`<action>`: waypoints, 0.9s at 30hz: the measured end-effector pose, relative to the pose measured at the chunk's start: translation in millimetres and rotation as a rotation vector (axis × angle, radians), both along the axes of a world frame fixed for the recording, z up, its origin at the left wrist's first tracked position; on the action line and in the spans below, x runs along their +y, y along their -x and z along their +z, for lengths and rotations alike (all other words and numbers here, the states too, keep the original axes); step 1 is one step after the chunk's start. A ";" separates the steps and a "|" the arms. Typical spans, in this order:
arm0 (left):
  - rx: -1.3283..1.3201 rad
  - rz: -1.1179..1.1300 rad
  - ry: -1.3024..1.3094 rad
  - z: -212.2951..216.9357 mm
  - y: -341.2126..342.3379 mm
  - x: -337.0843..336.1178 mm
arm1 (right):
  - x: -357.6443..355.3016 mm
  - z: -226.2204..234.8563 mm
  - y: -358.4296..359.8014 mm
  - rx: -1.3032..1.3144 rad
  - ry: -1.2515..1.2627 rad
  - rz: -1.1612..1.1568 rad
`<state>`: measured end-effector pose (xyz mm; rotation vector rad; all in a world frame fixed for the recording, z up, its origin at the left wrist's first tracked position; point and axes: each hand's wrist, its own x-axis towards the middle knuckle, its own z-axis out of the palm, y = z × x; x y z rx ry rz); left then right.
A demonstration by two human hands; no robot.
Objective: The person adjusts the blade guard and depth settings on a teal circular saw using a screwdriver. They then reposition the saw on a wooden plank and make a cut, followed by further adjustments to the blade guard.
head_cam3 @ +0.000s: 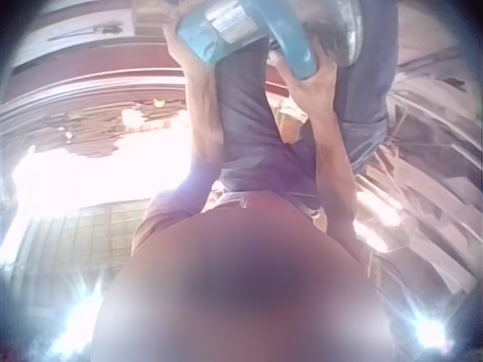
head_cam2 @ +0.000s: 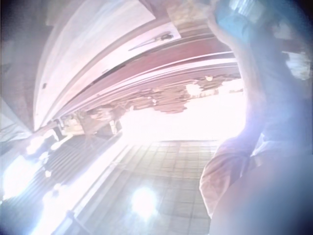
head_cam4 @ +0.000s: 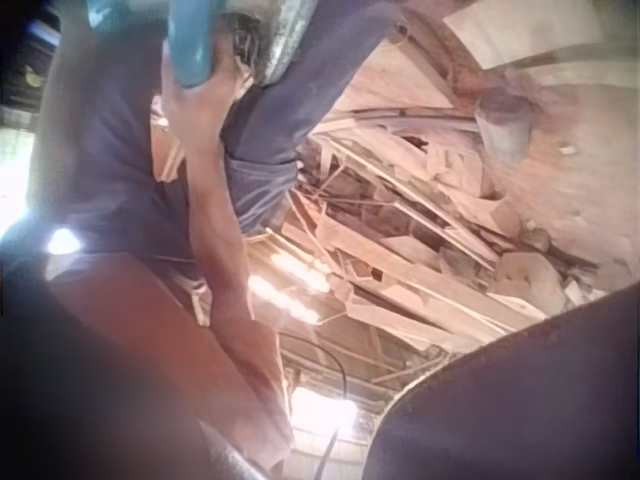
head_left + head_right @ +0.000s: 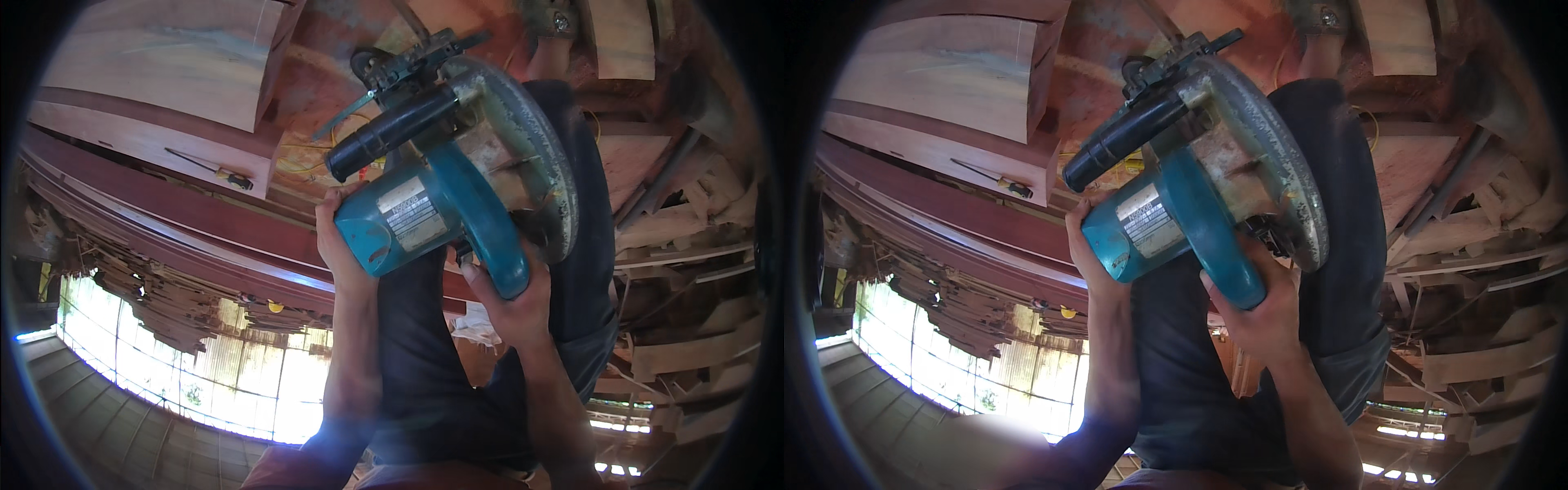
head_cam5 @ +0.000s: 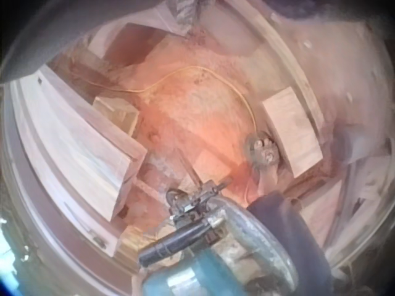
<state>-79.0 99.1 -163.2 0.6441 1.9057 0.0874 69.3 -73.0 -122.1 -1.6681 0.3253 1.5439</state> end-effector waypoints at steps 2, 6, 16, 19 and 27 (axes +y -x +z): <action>-0.032 -0.071 -0.026 -3.0 -1.6 3.9 | 1.8 -4.0 8.5 -0.042 -0.008 -0.041; -0.063 0.100 0.012 -7.1 0.5 11.7 | 6.6 -11.4 20.4 -0.097 -0.030 -0.065; -0.099 0.139 0.007 -18.3 11.2 5.6 | 8.9 -17.6 28.5 -0.039 0.012 -0.093; -0.065 0.075 0.045 -21.2 10.4 5.8 | 6.7 -19.7 31.4 -0.082 0.017 -0.116; -0.010 0.062 0.039 -24.1 9.3 3.6 | 3.1 -19.2 30.1 0.019 0.071 -0.103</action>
